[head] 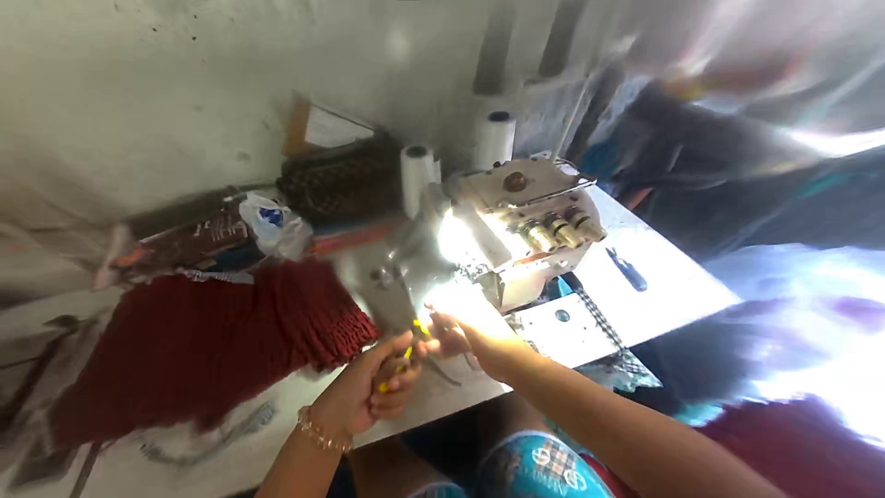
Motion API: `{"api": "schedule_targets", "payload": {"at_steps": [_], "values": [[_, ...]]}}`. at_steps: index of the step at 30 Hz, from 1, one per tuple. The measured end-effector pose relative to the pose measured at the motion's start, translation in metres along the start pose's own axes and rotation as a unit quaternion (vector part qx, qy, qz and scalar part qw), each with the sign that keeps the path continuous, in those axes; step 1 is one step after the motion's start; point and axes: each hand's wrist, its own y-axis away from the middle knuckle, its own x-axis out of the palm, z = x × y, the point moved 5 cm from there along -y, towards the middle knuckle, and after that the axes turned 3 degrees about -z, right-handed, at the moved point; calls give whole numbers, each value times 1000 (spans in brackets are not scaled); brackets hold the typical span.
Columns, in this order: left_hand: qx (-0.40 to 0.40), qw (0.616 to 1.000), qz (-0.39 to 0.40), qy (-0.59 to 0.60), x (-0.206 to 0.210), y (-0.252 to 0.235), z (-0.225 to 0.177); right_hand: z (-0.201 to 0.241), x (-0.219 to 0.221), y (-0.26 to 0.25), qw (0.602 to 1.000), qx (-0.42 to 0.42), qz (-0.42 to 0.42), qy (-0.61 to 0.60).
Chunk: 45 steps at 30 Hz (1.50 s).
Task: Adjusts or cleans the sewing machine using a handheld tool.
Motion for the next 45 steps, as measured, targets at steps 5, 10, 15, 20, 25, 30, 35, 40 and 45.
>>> {"api": "schedule_targets", "payload": {"at_steps": [5,10,15,20,25,30,35,40,45], "values": [[-6,1000,20,20,-3,-4,-1,0,0,-2,1000,-4,-5,-19],[-12,1000,0,0,-4,-5,-4,0,0,-2,1000,1,-6,-29],[-22,999,-30,-21,-6,-5,-6,-1,0,-3,999,-2,-6,-33],[-24,998,-21,-47,-9,-5,-14,0,0,-3,999,13,-15,-33],[-24,984,-85,-156,-7,-1,-36,2,3,-2,998,29,-14,-51],[-23,966,-124,-226,-3,1,-44,2,6,-2,998,27,-18,-50],[-29,958,-129,-253,-2,1,-50,7,15,-3,998,35,-9,-53],[-23,938,-169,-303,2,2,-54,6,16,-4,996,39,-19,-82],[-1,904,-202,-376,11,2,-57,5,15,-2,995,23,-18,-93]]}}
